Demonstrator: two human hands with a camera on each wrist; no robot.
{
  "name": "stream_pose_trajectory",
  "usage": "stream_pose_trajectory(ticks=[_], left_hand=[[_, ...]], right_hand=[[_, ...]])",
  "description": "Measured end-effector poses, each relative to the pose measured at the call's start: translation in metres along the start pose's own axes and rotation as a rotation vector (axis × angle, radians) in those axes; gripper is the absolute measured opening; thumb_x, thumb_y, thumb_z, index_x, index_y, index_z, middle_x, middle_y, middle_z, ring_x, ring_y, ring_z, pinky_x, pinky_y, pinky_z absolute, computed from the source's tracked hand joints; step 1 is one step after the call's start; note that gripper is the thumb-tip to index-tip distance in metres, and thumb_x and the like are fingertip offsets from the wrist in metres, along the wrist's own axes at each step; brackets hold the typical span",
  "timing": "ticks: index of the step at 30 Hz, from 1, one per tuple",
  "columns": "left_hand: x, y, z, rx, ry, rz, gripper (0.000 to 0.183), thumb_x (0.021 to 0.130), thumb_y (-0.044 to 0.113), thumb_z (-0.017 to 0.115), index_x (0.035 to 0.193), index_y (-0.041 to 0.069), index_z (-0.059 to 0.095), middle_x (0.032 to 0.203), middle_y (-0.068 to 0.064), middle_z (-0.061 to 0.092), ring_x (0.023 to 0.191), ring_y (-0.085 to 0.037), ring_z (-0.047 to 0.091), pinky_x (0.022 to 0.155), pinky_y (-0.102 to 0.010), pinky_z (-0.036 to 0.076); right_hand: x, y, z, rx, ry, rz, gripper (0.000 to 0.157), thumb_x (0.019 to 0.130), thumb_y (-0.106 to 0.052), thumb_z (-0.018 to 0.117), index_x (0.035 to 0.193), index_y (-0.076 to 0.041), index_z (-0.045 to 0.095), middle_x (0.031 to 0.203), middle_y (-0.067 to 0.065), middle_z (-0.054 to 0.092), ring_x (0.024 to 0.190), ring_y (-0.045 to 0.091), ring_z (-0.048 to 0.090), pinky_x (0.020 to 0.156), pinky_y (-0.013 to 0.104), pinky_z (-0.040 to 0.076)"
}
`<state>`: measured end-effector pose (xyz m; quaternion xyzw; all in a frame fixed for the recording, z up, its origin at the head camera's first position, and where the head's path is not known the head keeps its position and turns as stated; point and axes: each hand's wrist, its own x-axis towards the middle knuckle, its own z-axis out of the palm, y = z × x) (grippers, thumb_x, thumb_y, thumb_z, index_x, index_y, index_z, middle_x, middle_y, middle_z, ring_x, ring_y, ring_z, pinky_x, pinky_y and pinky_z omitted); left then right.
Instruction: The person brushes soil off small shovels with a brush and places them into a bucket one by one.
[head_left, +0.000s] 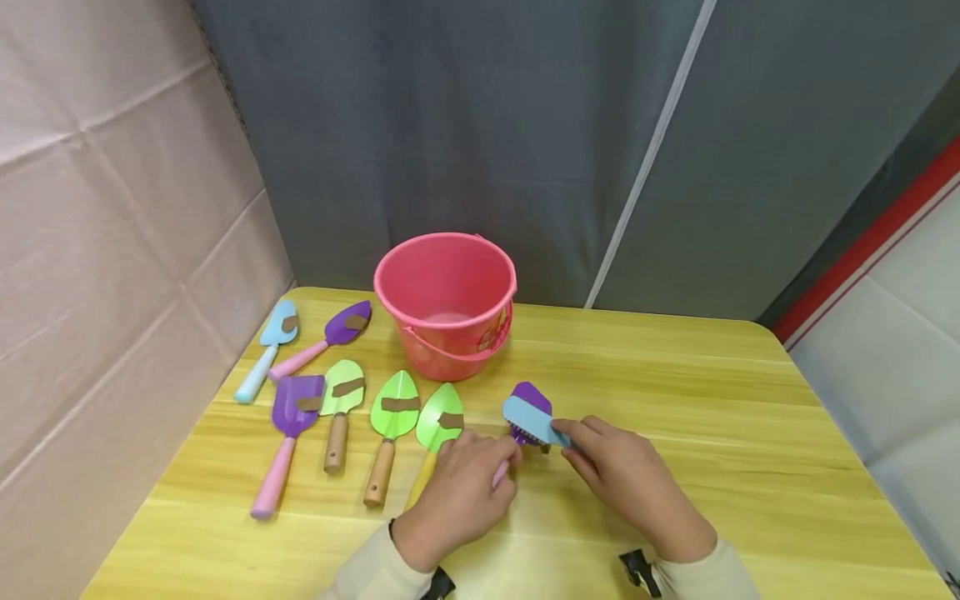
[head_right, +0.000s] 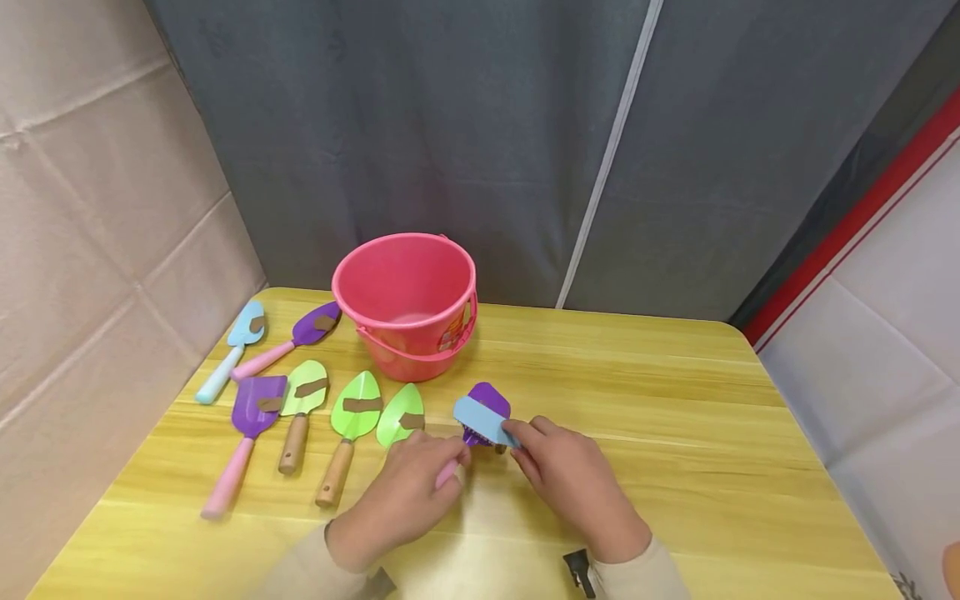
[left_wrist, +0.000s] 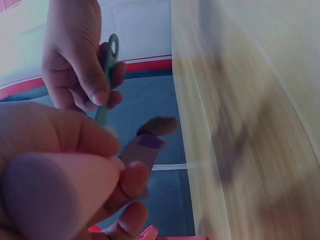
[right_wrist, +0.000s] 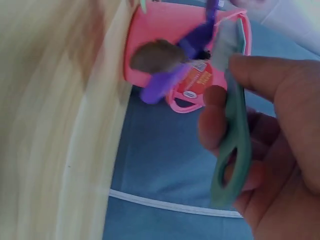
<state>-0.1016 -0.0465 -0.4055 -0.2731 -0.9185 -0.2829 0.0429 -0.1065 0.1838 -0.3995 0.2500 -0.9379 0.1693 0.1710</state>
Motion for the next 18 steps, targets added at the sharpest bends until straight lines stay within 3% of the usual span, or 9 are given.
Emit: stream_pose_trajectory(ticks=[8, 12, 15, 18], left_hand=[[-0.001, 0.0, 0.002, 0.019, 0.006, 0.051, 0.02, 0.082, 0.009, 0.065, 0.098, 0.022, 0.063, 0.062, 0.016, 0.039, 0.081, -0.011, 0.046, 0.086, -0.044, 0.037], [-0.001, 0.0, 0.002, 0.045, 0.038, 0.077, 0.019, 0.081, 0.01, 0.063, 0.096, 0.021, 0.061, 0.06, 0.015, 0.035, 0.078, -0.012, 0.045, 0.088, -0.045, 0.037], [0.0, -0.001, 0.003, 0.044, 0.046, 0.086, 0.018, 0.081, 0.01, 0.063, 0.094, 0.021, 0.06, 0.06, 0.015, 0.034, 0.077, -0.012, 0.045, 0.095, -0.053, 0.038], [0.0, 0.0, 0.003, 0.028, 0.034, 0.08, 0.017, 0.081, 0.01, 0.063, 0.093, 0.022, 0.06, 0.06, 0.015, 0.033, 0.079, -0.012, 0.046, 0.1, -0.063, 0.034]], right_hand=[[-0.004, 0.009, 0.003, -0.109, 0.049, 0.161, 0.032, 0.084, -0.01, 0.078, 0.115, -0.007, 0.069, 0.08, 0.002, 0.062, 0.052, 0.007, 0.04, 0.045, 0.025, 0.035], [-0.005, 0.01, 0.001, -0.059, 0.062, 0.11, 0.035, 0.083, -0.009, 0.078, 0.117, -0.009, 0.069, 0.082, -0.001, 0.062, 0.054, 0.006, 0.04, 0.047, 0.024, 0.036], [-0.003, 0.008, 0.001, -0.006, 0.016, 0.037, 0.035, 0.084, -0.011, 0.078, 0.118, -0.012, 0.07, 0.085, -0.005, 0.062, 0.058, 0.004, 0.041, 0.051, 0.022, 0.038], [0.0, 0.005, 0.002, -0.022, -0.017, 0.05, 0.032, 0.086, -0.012, 0.076, 0.117, -0.012, 0.07, 0.082, -0.005, 0.061, 0.056, 0.004, 0.04, 0.05, 0.022, 0.037]])
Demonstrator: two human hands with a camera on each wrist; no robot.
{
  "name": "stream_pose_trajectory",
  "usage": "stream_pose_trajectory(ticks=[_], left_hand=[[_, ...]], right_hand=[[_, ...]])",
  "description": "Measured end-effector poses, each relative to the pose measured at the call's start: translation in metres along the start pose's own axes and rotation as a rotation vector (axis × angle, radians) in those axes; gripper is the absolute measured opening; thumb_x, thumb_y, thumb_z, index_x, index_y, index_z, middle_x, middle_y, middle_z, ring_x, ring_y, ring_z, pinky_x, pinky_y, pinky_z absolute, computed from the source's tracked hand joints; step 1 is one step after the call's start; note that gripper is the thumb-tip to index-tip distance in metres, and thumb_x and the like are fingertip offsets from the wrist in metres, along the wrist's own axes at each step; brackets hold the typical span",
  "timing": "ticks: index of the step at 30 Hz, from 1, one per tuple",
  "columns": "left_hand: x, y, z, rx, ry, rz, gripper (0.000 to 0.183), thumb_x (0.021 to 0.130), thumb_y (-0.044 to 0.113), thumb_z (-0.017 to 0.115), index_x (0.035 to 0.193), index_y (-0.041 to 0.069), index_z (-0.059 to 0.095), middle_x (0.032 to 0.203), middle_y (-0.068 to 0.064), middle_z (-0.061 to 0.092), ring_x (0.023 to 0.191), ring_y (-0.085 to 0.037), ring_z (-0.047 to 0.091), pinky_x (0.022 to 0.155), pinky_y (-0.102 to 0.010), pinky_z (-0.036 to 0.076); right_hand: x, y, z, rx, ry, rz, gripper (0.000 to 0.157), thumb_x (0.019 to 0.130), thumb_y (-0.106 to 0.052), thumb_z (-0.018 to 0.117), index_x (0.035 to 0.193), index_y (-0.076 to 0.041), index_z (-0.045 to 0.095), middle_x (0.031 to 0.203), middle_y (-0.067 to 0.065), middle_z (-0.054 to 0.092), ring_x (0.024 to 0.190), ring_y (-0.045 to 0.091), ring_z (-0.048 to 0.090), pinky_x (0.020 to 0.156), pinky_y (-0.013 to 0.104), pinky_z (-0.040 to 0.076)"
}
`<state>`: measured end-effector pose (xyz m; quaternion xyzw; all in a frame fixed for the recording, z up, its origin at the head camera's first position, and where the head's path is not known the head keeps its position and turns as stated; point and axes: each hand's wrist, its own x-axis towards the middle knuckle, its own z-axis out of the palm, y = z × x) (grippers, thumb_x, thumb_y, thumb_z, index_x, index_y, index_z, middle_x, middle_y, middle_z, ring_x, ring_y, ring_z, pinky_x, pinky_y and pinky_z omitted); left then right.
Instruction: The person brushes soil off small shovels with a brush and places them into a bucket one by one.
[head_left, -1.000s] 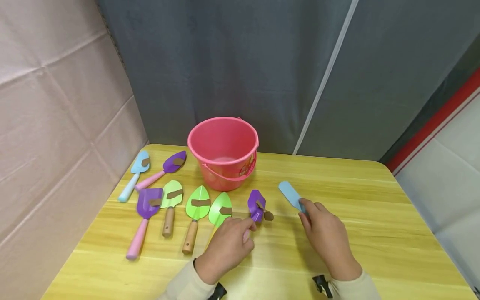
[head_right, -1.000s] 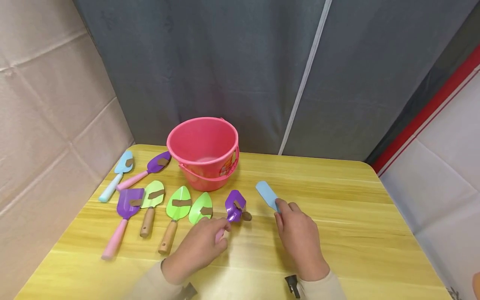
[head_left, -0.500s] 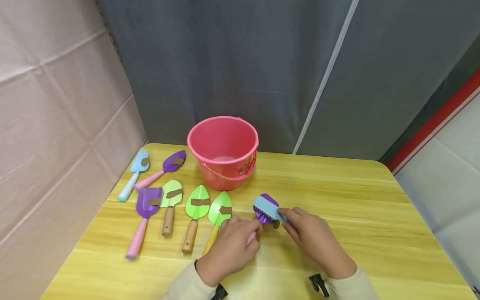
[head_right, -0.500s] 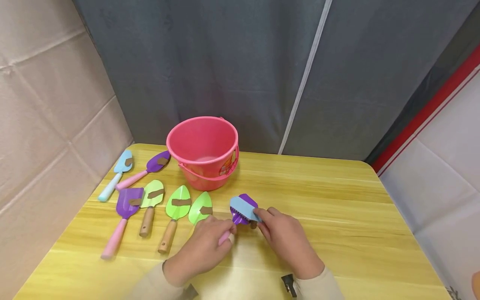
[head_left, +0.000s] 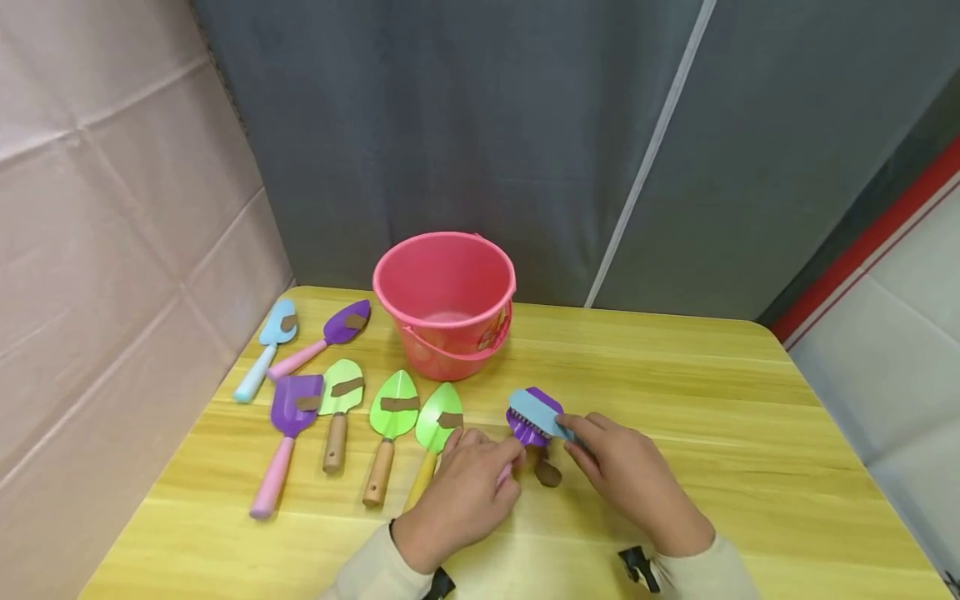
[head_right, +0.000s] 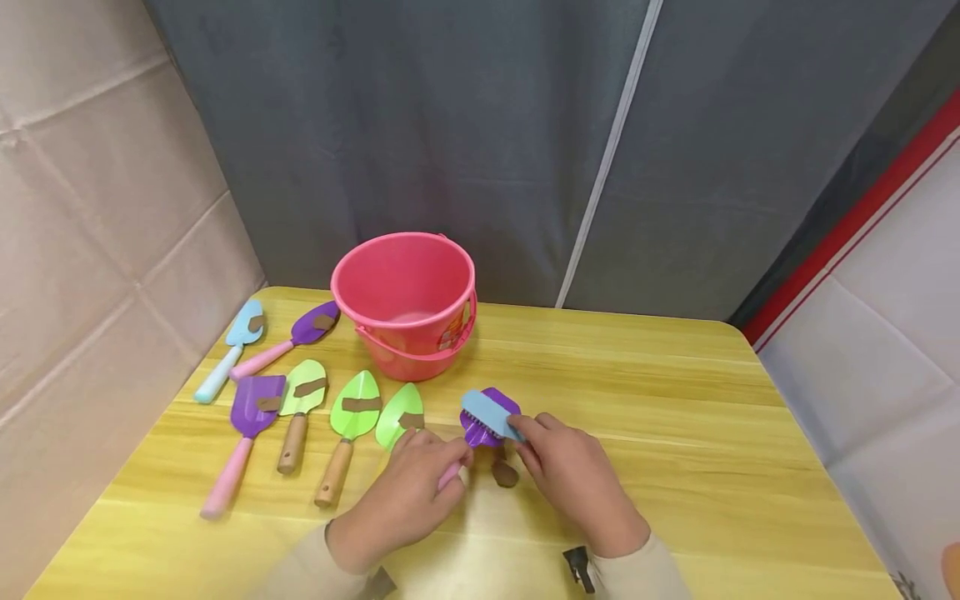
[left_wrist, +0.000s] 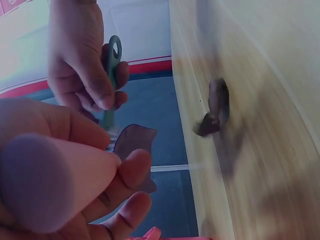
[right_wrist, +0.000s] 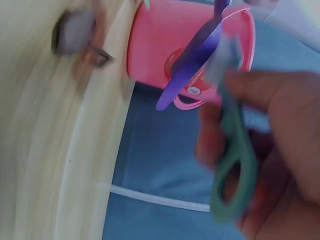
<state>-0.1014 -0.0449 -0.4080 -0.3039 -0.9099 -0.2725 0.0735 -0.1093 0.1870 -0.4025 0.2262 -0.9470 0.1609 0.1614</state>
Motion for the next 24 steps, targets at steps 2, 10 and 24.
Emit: stream_pose_trajectory(ticks=[2, 10, 24], left_hand=[[-0.0003, 0.0002, -0.0001, -0.009, -0.012, -0.011, 0.018, 0.081, 0.01, 0.062, 0.094, 0.022, 0.06, 0.059, 0.015, 0.033, 0.081, -0.012, 0.048, 0.102, -0.066, 0.031], [-0.0005, -0.0019, -0.0001, -0.011, -0.041, -0.026, 0.026, 0.079, 0.004, 0.067, 0.098, 0.022, 0.063, 0.082, 0.013, 0.066, 0.087, -0.013, 0.052, 0.097, -0.054, 0.038], [-0.0035, -0.0025, 0.0026, 0.075, 0.063, 0.002, 0.03, 0.073, 0.003, 0.065, 0.097, 0.022, 0.064, 0.075, 0.013, 0.057, 0.096, -0.018, 0.057, 0.106, -0.073, 0.015]], right_hand=[[0.0009, -0.0012, 0.0001, -0.04, 0.007, 0.045, 0.032, 0.085, -0.011, 0.077, 0.116, -0.01, 0.07, 0.079, -0.003, 0.06, 0.054, 0.005, 0.038, 0.048, 0.023, 0.036], [0.0036, -0.0059, -0.0037, -0.015, 0.045, 0.083, 0.034, 0.085, -0.012, 0.077, 0.118, -0.01, 0.069, 0.08, -0.003, 0.06, 0.055, 0.007, 0.04, 0.05, 0.024, 0.038], [0.0016, 0.0007, -0.0023, -0.091, 0.097, 0.114, 0.032, 0.084, -0.009, 0.077, 0.115, -0.007, 0.069, 0.077, 0.002, 0.059, 0.049, 0.009, 0.037, 0.043, 0.026, 0.033]])
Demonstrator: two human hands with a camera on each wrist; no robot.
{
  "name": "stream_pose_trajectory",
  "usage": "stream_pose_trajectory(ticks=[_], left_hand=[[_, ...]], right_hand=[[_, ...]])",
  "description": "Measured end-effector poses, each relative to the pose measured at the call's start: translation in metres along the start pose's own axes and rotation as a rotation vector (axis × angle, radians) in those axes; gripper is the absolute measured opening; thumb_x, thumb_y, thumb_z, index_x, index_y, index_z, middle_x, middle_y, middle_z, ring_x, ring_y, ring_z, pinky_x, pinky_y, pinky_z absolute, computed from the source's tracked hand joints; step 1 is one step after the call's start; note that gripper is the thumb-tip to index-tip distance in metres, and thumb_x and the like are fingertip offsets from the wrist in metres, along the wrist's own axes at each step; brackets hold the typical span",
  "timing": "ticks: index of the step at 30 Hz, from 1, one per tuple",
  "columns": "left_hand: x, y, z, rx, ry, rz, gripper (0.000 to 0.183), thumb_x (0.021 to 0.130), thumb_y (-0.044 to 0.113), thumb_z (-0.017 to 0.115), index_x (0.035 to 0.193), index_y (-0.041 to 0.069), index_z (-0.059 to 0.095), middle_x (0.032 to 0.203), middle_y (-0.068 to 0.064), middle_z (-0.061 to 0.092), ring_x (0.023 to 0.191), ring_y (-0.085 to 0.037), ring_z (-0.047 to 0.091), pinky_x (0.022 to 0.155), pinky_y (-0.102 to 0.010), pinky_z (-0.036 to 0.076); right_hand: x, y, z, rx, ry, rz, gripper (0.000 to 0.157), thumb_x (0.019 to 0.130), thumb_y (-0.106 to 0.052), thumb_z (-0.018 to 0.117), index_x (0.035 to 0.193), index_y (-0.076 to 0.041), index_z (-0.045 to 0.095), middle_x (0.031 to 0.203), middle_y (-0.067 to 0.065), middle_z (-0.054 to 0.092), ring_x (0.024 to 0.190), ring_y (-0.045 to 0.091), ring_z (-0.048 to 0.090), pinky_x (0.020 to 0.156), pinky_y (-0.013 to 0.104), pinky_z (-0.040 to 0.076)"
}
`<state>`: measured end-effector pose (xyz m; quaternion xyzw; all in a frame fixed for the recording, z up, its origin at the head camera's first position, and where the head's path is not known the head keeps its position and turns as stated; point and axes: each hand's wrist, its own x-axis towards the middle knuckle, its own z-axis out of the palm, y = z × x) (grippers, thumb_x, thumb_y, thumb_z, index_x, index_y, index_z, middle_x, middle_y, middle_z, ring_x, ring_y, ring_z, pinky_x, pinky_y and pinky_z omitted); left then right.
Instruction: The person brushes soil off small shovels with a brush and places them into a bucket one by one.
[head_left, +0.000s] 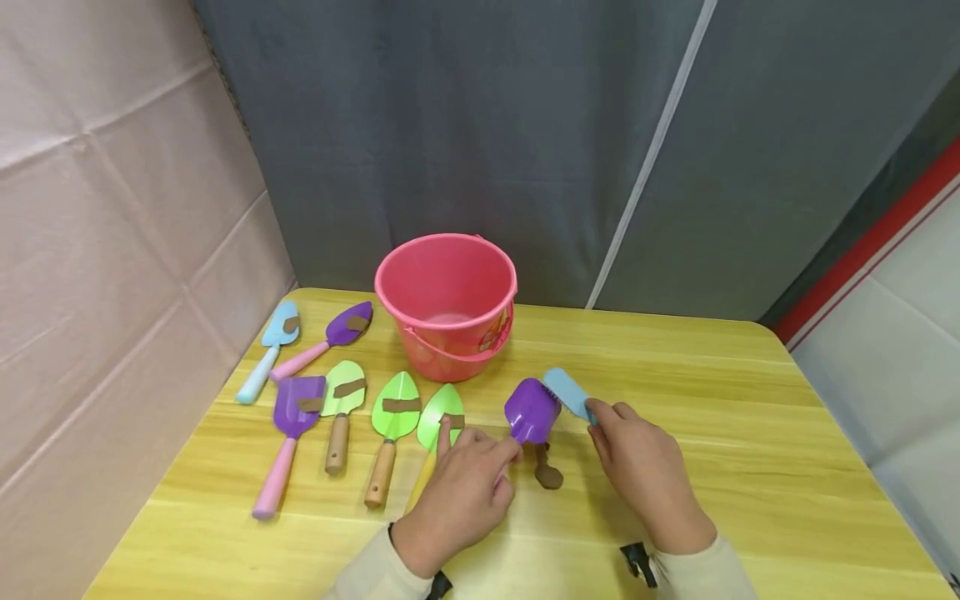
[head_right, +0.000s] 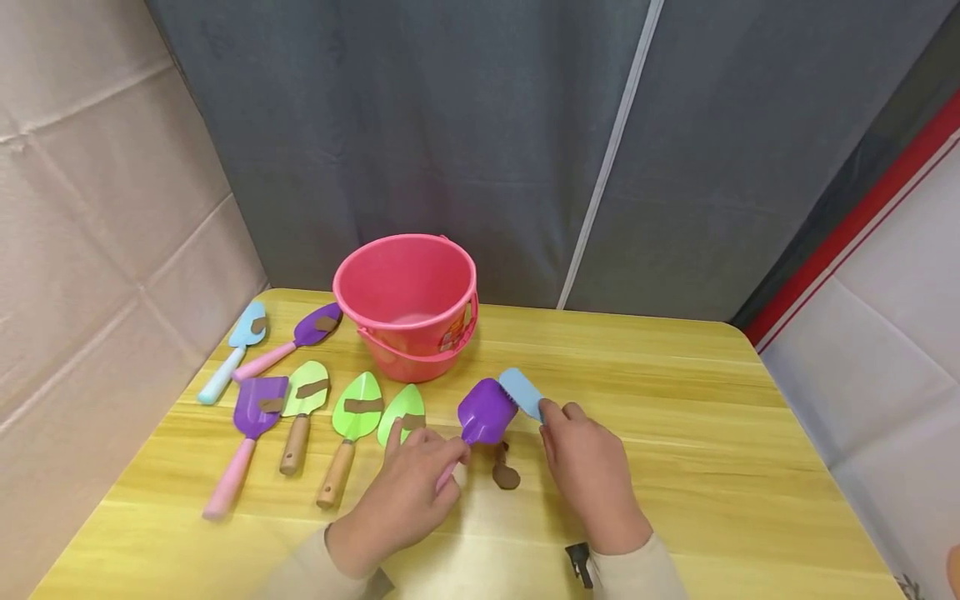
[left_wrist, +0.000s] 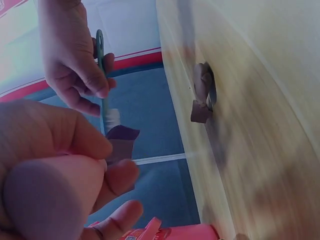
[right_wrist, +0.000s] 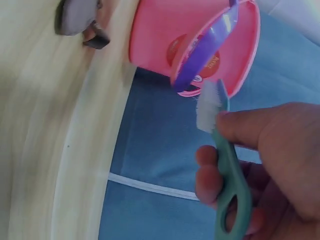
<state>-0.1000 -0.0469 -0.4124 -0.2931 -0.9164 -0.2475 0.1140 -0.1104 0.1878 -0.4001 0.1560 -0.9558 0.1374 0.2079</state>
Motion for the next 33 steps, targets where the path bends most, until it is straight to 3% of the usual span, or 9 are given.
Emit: stream_pose_trajectory(ticks=[3, 9, 13, 17, 22, 28, 33], left_hand=[[0.0003, -0.0007, 0.0003, 0.031, 0.013, 0.007, 0.029, 0.074, 0.004, 0.064, 0.098, 0.021, 0.065, 0.08, 0.01, 0.061, 0.096, -0.018, 0.056, 0.106, -0.072, 0.017], [0.0006, -0.0016, 0.0013, 0.06, 0.029, 0.009, 0.027, 0.075, 0.006, 0.065, 0.098, 0.021, 0.065, 0.08, 0.009, 0.061, 0.091, -0.018, 0.053, 0.104, -0.067, 0.024], [0.0002, -0.0018, 0.0026, 0.063, 0.033, 0.02, 0.027, 0.076, 0.007, 0.066, 0.099, 0.02, 0.066, 0.08, 0.009, 0.06, 0.088, -0.017, 0.05, 0.096, -0.058, 0.033], [-0.0002, -0.003, 0.0042, 0.07, 0.038, 0.026, 0.028, 0.076, 0.006, 0.067, 0.099, 0.02, 0.067, 0.082, 0.008, 0.062, 0.084, -0.015, 0.045, 0.082, -0.041, 0.034], [0.0013, -0.0052, 0.0049, 0.014, 0.001, 0.044, 0.03, 0.076, 0.0, 0.066, 0.101, 0.016, 0.066, 0.09, 0.004, 0.064, 0.079, -0.014, 0.047, 0.071, -0.028, 0.039], [0.0022, -0.0044, 0.0052, -0.062, -0.02, 0.029, 0.031, 0.074, -0.003, 0.065, 0.101, 0.012, 0.067, 0.089, 0.003, 0.051, 0.076, -0.012, 0.047, 0.068, -0.026, 0.043], [0.0022, -0.0044, 0.0055, -0.014, 0.008, 0.026, 0.028, 0.074, 0.002, 0.067, 0.099, 0.016, 0.067, 0.084, 0.005, 0.045, 0.076, -0.012, 0.043, 0.067, -0.028, 0.04]], right_hand=[[0.0001, 0.0016, -0.0012, 0.021, 0.025, -0.002, 0.032, 0.083, -0.008, 0.077, 0.115, -0.007, 0.069, 0.077, 0.001, 0.059, 0.05, 0.009, 0.036, 0.044, 0.026, 0.034], [0.0019, -0.0037, -0.0014, 0.105, -0.023, -0.129, 0.033, 0.086, -0.011, 0.076, 0.118, -0.01, 0.069, 0.081, -0.006, 0.059, 0.057, 0.005, 0.04, 0.051, 0.022, 0.038], [0.0024, -0.0039, 0.0014, 0.06, -0.04, -0.075, 0.032, 0.086, -0.011, 0.075, 0.118, -0.009, 0.069, 0.08, -0.003, 0.059, 0.054, 0.006, 0.039, 0.048, 0.023, 0.037], [0.0012, 0.0009, 0.0025, 0.02, -0.015, 0.026, 0.031, 0.086, -0.01, 0.075, 0.116, -0.007, 0.069, 0.077, 0.001, 0.058, 0.05, 0.009, 0.036, 0.044, 0.026, 0.033], [0.0001, 0.0024, 0.0022, 0.072, -0.017, 0.023, 0.031, 0.086, -0.01, 0.075, 0.117, -0.008, 0.068, 0.078, -0.001, 0.059, 0.051, 0.007, 0.036, 0.045, 0.024, 0.033], [-0.0006, -0.0002, 0.0001, 0.084, -0.029, 0.023, 0.03, 0.087, -0.01, 0.075, 0.117, -0.008, 0.069, 0.08, -0.001, 0.06, 0.051, 0.005, 0.037, 0.045, 0.022, 0.033], [-0.0004, -0.0009, -0.0013, 0.093, -0.052, -0.035, 0.032, 0.086, -0.012, 0.076, 0.118, -0.012, 0.07, 0.082, -0.004, 0.061, 0.056, 0.006, 0.041, 0.05, 0.023, 0.037]])
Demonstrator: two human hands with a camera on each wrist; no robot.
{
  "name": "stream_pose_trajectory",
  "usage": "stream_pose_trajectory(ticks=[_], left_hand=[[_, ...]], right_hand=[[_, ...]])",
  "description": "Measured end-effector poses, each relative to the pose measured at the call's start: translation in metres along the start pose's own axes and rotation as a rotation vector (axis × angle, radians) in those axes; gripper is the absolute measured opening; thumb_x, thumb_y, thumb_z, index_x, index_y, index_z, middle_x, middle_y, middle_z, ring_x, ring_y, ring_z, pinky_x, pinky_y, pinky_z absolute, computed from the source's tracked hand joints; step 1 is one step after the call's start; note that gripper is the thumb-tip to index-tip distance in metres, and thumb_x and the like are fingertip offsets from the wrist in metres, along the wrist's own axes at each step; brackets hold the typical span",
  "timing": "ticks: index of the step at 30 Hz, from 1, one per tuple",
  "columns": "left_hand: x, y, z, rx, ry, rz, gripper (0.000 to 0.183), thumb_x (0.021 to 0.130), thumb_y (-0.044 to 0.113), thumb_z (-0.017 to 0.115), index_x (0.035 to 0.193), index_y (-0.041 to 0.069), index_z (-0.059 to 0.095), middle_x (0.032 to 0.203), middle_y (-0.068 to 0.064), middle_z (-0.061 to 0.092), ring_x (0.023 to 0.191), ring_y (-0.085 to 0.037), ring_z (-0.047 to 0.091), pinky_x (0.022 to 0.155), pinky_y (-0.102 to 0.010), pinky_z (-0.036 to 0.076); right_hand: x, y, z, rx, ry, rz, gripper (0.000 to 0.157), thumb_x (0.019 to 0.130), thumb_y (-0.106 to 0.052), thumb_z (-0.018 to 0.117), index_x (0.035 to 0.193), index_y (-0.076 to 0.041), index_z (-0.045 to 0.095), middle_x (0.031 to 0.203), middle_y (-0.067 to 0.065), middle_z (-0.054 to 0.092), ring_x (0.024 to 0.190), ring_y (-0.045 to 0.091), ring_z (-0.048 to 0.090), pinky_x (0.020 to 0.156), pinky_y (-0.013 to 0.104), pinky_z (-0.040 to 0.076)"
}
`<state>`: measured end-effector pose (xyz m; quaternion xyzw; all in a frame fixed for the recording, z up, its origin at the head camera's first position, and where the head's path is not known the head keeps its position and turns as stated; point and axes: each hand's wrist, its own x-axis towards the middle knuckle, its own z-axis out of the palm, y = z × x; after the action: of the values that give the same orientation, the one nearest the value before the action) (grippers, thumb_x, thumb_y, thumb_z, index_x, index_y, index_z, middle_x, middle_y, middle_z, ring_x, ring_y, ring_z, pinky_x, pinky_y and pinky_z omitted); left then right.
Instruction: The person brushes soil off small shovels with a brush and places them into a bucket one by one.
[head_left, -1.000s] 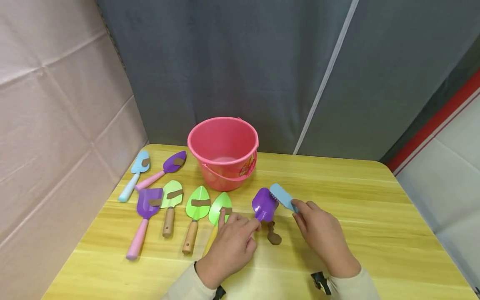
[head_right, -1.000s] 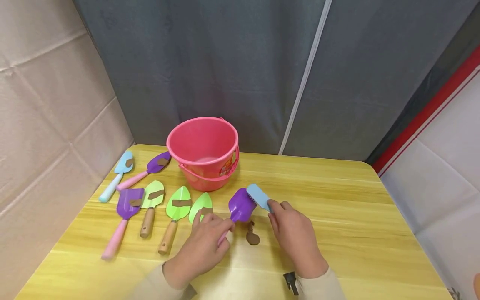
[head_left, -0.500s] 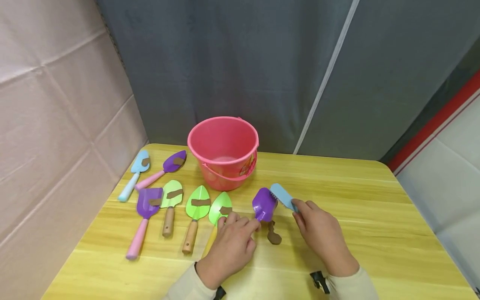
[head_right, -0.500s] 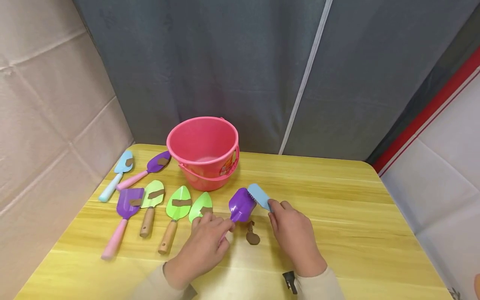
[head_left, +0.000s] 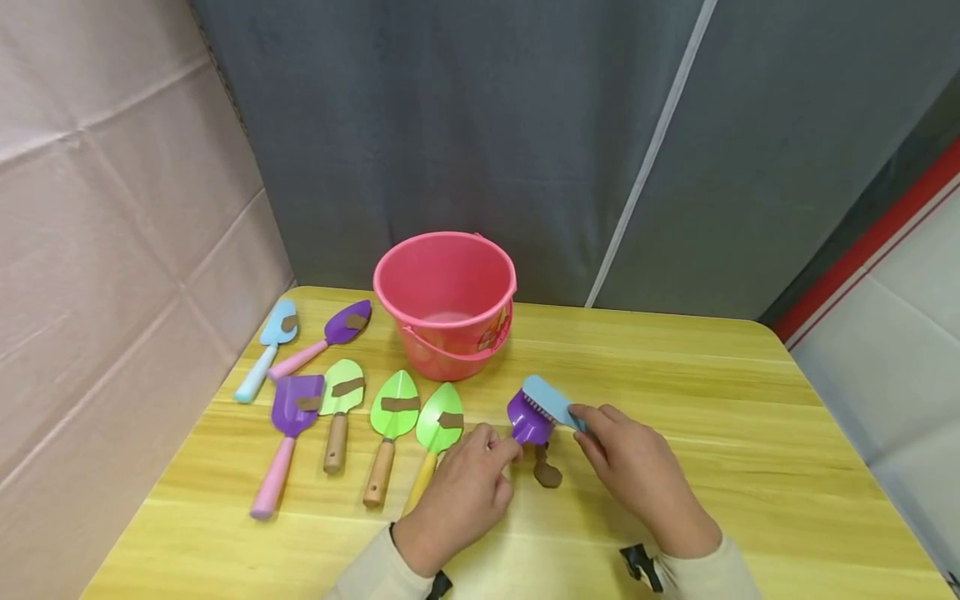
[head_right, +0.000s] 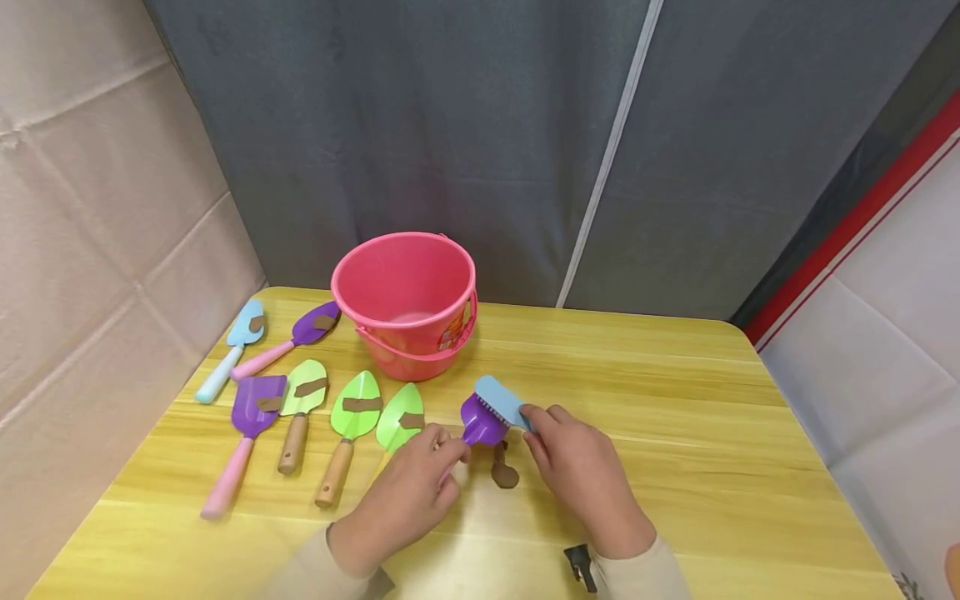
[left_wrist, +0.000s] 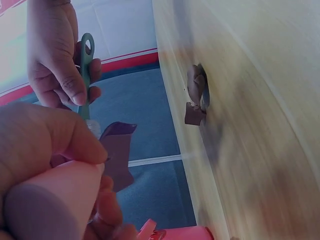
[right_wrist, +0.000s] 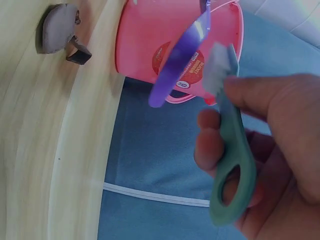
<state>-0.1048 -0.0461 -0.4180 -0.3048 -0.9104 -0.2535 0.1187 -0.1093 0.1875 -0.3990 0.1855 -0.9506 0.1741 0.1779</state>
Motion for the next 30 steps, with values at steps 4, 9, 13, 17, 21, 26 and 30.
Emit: stream_pose_trajectory(ticks=[4, 9, 13, 17, 21, 26, 30], left_hand=[[0.0006, -0.0004, -0.0001, 0.058, 0.045, 0.028, 0.026, 0.072, 0.005, 0.066, 0.094, 0.02, 0.067, 0.084, 0.006, 0.047, 0.087, -0.017, 0.044, 0.084, -0.038, 0.039], [0.0016, -0.0009, 0.0003, 0.089, 0.08, 0.04, 0.028, 0.069, 0.005, 0.065, 0.091, 0.022, 0.066, 0.085, 0.007, 0.052, 0.099, -0.023, 0.048, 0.101, -0.054, 0.027], [0.0013, -0.0001, -0.0002, 0.09, 0.065, 0.012, 0.028, 0.07, 0.006, 0.065, 0.092, 0.023, 0.066, 0.089, 0.006, 0.055, 0.107, -0.026, 0.049, 0.106, -0.063, 0.02], [0.0014, 0.0007, -0.0008, 0.09, 0.056, 0.005, 0.028, 0.07, 0.007, 0.066, 0.093, 0.023, 0.066, 0.09, 0.006, 0.055, 0.109, -0.026, 0.05, 0.107, -0.066, 0.018], [0.0017, 0.0004, 0.0, 0.082, 0.067, 0.016, 0.029, 0.069, 0.006, 0.066, 0.093, 0.023, 0.067, 0.088, 0.007, 0.055, 0.107, -0.024, 0.05, 0.105, -0.061, 0.021], [0.0022, -0.0008, 0.0006, 0.073, 0.087, 0.02, 0.03, 0.068, 0.004, 0.066, 0.092, 0.022, 0.066, 0.087, 0.007, 0.052, 0.106, -0.025, 0.051, 0.104, -0.062, 0.022], [0.0022, -0.0015, 0.0012, 0.067, 0.086, 0.005, 0.028, 0.069, 0.004, 0.067, 0.091, 0.022, 0.064, 0.086, 0.006, 0.05, 0.109, -0.027, 0.051, 0.106, -0.071, 0.017]], right_hand=[[0.0013, 0.0006, 0.0001, -0.011, -0.025, -0.028, 0.032, 0.087, -0.012, 0.075, 0.119, -0.011, 0.069, 0.082, -0.005, 0.061, 0.057, 0.006, 0.041, 0.05, 0.023, 0.037], [0.0014, 0.0038, 0.0, -0.117, 0.064, 0.036, 0.032, 0.085, -0.008, 0.076, 0.116, -0.006, 0.069, 0.079, 0.004, 0.061, 0.049, 0.009, 0.038, 0.042, 0.026, 0.034], [0.0014, 0.0047, 0.0002, -0.073, 0.077, -0.03, 0.034, 0.084, -0.008, 0.077, 0.116, -0.008, 0.069, 0.083, 0.001, 0.063, 0.054, 0.008, 0.042, 0.046, 0.025, 0.038], [0.0033, 0.0037, 0.0017, -0.01, 0.014, -0.109, 0.034, 0.085, -0.011, 0.077, 0.118, -0.011, 0.069, 0.085, -0.004, 0.062, 0.059, 0.005, 0.044, 0.052, 0.023, 0.04], [0.0034, 0.0053, 0.0017, -0.09, 0.042, -0.012, 0.031, 0.085, -0.01, 0.076, 0.116, -0.008, 0.069, 0.079, 0.0, 0.06, 0.052, 0.007, 0.04, 0.045, 0.025, 0.036], [0.0021, 0.0076, 0.0007, -0.048, 0.055, -0.038, 0.033, 0.084, -0.009, 0.077, 0.116, -0.009, 0.069, 0.081, -0.002, 0.061, 0.054, 0.007, 0.04, 0.048, 0.025, 0.038], [0.0034, 0.0072, 0.0024, 0.02, -0.002, -0.138, 0.034, 0.085, -0.012, 0.077, 0.118, -0.012, 0.069, 0.085, -0.006, 0.062, 0.06, 0.004, 0.043, 0.053, 0.023, 0.04]])
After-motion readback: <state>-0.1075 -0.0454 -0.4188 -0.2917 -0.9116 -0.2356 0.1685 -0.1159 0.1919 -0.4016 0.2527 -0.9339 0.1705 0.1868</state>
